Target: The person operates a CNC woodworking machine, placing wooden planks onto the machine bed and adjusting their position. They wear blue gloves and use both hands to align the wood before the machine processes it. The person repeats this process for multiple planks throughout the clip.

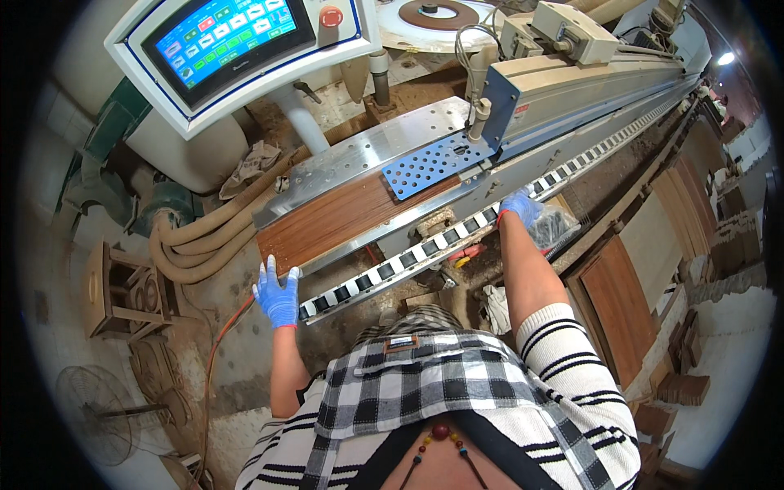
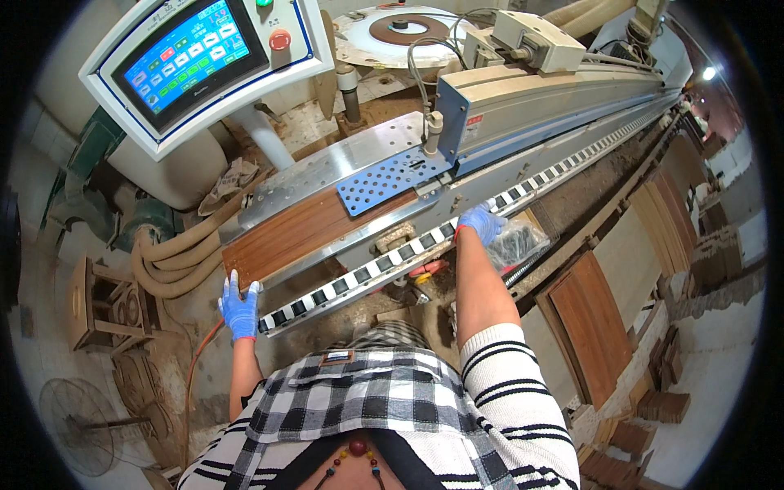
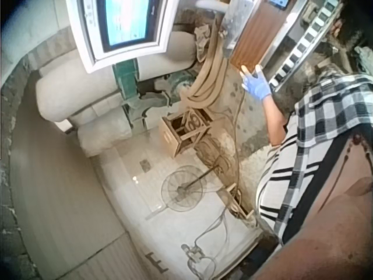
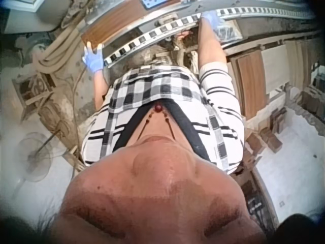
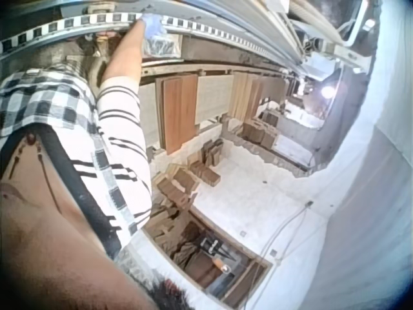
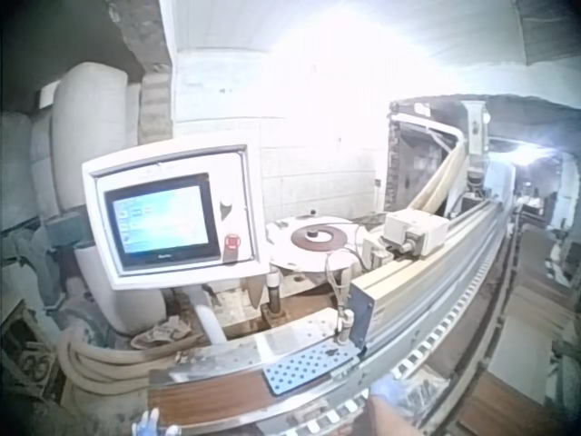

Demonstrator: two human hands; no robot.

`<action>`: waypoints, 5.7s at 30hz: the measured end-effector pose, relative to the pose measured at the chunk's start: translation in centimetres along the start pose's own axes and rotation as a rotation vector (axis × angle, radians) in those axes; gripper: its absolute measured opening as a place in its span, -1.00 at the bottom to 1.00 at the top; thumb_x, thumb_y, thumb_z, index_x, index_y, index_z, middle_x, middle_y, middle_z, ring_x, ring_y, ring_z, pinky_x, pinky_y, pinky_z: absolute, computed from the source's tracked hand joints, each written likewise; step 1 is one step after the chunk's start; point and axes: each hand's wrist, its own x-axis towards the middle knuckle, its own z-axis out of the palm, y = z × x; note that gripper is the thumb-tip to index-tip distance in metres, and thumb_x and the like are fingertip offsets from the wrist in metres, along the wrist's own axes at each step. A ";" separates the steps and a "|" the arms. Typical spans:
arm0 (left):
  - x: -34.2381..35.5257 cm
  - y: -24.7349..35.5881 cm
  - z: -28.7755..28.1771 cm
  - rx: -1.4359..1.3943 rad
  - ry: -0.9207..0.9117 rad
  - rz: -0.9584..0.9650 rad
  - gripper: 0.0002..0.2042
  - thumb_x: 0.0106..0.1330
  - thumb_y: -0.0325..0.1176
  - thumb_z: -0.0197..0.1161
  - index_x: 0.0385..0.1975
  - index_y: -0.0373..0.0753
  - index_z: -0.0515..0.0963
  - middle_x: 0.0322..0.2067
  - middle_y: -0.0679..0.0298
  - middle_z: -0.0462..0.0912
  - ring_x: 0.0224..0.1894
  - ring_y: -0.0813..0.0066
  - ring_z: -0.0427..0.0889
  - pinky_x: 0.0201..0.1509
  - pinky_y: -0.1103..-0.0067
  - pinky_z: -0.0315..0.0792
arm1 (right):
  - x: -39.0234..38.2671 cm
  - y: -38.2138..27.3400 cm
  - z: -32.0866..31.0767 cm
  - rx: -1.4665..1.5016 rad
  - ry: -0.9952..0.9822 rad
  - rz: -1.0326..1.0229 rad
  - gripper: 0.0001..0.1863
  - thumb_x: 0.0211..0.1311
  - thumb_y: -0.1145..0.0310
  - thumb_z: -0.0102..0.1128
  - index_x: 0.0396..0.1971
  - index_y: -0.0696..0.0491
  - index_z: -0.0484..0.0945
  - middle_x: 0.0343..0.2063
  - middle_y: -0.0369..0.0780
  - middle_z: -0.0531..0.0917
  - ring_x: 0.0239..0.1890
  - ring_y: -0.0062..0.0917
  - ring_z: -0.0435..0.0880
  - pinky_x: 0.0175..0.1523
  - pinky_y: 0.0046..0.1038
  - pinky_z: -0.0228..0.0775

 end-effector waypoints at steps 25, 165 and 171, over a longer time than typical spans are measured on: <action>0.4 3.1 0.7 0.128 0.036 0.093 -0.36 0.07 0.12 0.33 0.17 0.05 0.45 0.31 0.16 0.26 0.38 0.13 0.12 0.46 0.09 -0.32 | 0.6 0.3 0.6 0.029 0.015 0.000 -0.29 0.23 -0.12 0.02 0.15 0.17 0.25 -0.02 0.02 0.52 0.00 -0.09 0.58 0.06 -0.15 0.44; -1.7 -12.6 -11.1 -1.611 -0.093 -0.275 -0.46 0.41 -0.06 0.05 0.33 -0.12 0.23 0.22 0.30 0.39 0.22 0.38 0.41 0.19 0.44 0.35 | -19.5 5.9 -5.8 0.463 -1.298 -0.838 -0.50 0.35 0.37 0.00 0.27 0.15 0.29 -0.33 -0.30 0.56 -0.51 -0.72 0.51 -0.40 -0.68 0.39; -6.6 -10.6 -7.3 -1.389 -0.174 -0.495 -0.43 0.39 -0.12 0.11 0.35 -0.16 0.19 0.33 0.22 0.23 0.32 0.35 0.27 0.35 0.42 0.16 | -14.4 9.7 -6.2 0.488 -1.345 -0.463 -0.57 0.34 0.41 0.07 0.19 0.16 0.38 -0.17 -0.26 0.62 -0.32 -0.65 0.61 -0.28 -0.63 0.51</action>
